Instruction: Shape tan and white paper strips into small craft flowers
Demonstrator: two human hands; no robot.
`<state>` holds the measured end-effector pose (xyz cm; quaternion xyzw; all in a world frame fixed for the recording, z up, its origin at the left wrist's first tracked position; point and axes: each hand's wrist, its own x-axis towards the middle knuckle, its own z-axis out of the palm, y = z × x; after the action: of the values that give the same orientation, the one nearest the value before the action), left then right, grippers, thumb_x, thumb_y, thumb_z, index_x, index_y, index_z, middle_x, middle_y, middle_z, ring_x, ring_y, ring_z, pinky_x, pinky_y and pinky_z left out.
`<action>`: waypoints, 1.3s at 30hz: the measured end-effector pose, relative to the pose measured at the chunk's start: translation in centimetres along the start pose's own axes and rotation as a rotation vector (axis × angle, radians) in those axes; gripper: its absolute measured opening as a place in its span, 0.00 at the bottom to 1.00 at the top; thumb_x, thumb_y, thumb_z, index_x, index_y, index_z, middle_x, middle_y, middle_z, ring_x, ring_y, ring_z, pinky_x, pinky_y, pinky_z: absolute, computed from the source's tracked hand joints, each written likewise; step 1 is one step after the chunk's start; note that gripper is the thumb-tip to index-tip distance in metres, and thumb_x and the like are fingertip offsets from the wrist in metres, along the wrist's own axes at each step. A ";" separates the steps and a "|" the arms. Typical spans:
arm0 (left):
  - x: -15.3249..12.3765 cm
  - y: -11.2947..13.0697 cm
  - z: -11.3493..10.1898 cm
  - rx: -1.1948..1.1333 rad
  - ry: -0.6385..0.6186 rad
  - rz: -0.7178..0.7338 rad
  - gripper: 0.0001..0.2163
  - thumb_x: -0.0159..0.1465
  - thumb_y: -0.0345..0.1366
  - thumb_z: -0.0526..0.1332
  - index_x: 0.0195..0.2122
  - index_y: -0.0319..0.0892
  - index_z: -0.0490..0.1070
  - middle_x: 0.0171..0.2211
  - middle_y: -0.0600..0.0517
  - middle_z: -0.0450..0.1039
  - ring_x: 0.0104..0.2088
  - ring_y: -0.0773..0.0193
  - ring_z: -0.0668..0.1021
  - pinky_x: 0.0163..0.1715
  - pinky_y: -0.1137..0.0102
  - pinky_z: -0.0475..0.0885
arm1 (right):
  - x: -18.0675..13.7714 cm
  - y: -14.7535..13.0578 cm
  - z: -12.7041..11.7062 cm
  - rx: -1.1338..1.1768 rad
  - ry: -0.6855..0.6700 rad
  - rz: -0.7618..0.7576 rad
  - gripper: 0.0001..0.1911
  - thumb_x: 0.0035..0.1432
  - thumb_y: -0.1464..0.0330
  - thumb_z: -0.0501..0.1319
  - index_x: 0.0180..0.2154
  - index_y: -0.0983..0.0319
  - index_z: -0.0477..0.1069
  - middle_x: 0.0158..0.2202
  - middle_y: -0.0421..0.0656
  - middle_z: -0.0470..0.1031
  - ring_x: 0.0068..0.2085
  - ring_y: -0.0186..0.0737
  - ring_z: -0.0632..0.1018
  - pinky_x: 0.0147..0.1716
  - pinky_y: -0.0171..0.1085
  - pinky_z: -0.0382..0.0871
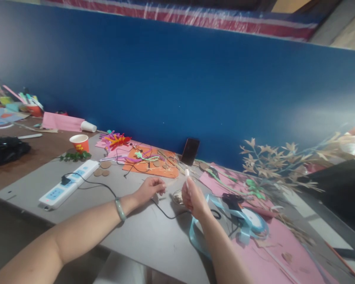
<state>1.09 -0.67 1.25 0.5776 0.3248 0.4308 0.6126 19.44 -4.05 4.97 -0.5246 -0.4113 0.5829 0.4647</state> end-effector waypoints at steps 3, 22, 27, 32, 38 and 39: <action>-0.3 0.1 0.3 0.049 0.003 0.011 0.14 0.55 0.45 0.64 0.25 0.37 0.69 0.21 0.53 0.69 0.23 0.70 0.70 0.27 0.74 0.65 | -0.1 1.0 0.8 -0.282 -0.025 -0.107 0.25 0.53 0.47 0.55 0.20 0.59 0.57 0.13 0.31 0.51 0.14 0.27 0.52 0.12 0.30 0.42; -0.1 -0.1 0.3 0.010 0.023 0.026 0.13 0.56 0.43 0.63 0.25 0.37 0.69 0.22 0.53 0.69 0.23 0.70 0.70 0.28 0.73 0.65 | -0.1 1.2 1.1 -0.011 -0.040 -0.010 0.27 0.54 0.44 0.52 0.20 0.58 0.50 0.13 0.28 0.43 0.14 0.26 0.45 0.11 0.29 0.36; -0.5 0.1 0.6 0.052 -0.014 0.049 0.14 0.56 0.44 0.63 0.24 0.37 0.68 0.21 0.53 0.68 0.23 0.71 0.69 0.26 0.74 0.64 | -0.2 2.4 1.9 -0.294 -0.067 -0.077 0.24 0.52 0.47 0.56 0.22 0.60 0.60 0.13 0.31 0.52 0.14 0.27 0.53 0.11 0.30 0.42; -0.4 0.1 0.5 0.044 -0.023 0.041 0.14 0.55 0.45 0.64 0.26 0.37 0.68 0.21 0.53 0.69 0.23 0.71 0.69 0.27 0.74 0.65 | 0.0 1.4 1.0 -0.113 -0.003 -0.062 0.26 0.55 0.46 0.52 0.19 0.58 0.52 0.12 0.29 0.46 0.13 0.25 0.49 0.10 0.29 0.39; -0.3 -0.3 0.3 0.077 -0.001 0.044 0.14 0.56 0.44 0.63 0.27 0.37 0.70 0.21 0.53 0.69 0.23 0.70 0.70 0.27 0.73 0.66 | 0.0 0.0 -0.3 -0.072 0.040 -0.188 0.19 0.48 0.53 0.64 0.29 0.60 0.63 0.13 0.28 0.50 0.13 0.24 0.50 0.10 0.27 0.41; -0.3 -0.3 0.3 0.088 0.002 0.047 0.14 0.56 0.45 0.64 0.27 0.36 0.70 0.22 0.53 0.70 0.23 0.70 0.70 0.27 0.73 0.66 | 0.0 0.0 -0.3 -0.107 0.029 -0.190 0.18 0.48 0.54 0.65 0.31 0.61 0.65 0.12 0.28 0.51 0.13 0.25 0.51 0.10 0.27 0.42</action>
<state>1.30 -1.11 0.92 0.6109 0.3304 0.4307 0.5763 19.79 -4.09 4.96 -0.5156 -0.4830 0.5058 0.4951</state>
